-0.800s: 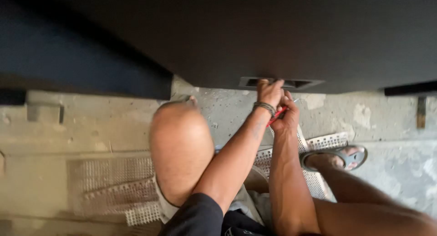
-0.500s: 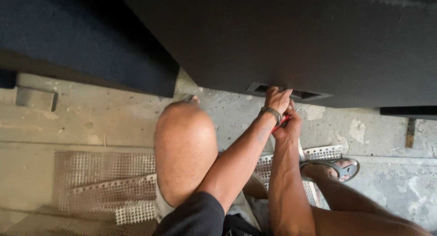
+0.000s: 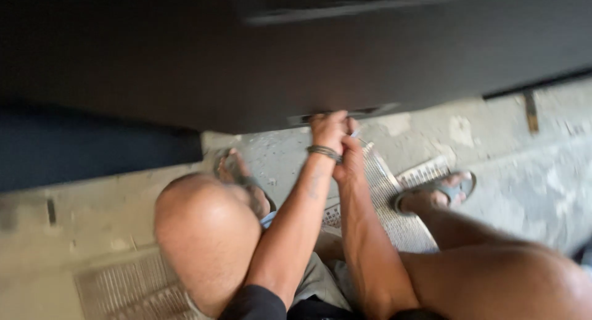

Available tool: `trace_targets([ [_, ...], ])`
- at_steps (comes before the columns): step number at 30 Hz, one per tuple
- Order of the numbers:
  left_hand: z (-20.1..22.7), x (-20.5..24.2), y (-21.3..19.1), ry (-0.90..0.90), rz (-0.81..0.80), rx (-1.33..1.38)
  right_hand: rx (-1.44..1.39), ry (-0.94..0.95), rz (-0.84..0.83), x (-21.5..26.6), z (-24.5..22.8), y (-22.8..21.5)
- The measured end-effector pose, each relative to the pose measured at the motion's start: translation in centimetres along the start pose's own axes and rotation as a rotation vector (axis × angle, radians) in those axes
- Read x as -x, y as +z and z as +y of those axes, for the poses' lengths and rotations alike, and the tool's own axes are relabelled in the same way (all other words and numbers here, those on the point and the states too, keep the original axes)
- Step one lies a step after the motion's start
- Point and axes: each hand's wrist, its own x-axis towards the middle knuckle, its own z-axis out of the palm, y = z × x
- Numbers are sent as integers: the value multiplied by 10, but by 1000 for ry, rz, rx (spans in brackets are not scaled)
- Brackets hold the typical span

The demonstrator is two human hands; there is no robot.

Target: Trimming excess fabric from a speaker cabinet handle cutout using a utility knife and pliers

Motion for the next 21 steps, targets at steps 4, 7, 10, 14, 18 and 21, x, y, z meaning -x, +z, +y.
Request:
trace_targets([
  [4, 38, 17, 2, -57, 87, -213, -60, -69, 43, -7, 1, -3],
  [7, 30, -9, -21, 156, 72, -611, -42, -118, 28, 7, -2, 22],
  [10, 51, -2, -23, 50, -16, -458, -80, -124, 23, 25, -11, 39],
  [14, 79, 16, -10, 25, -5, -1273, -180, -53, 68, 22, -11, 44],
  [18, 84, 63, 35, 95, -15, -1083, -244, -29, 97, 25, -18, 53],
  [21, 74, 55, 20, 122, 9, -779, -270, -10, 141, 21, -12, 54],
])
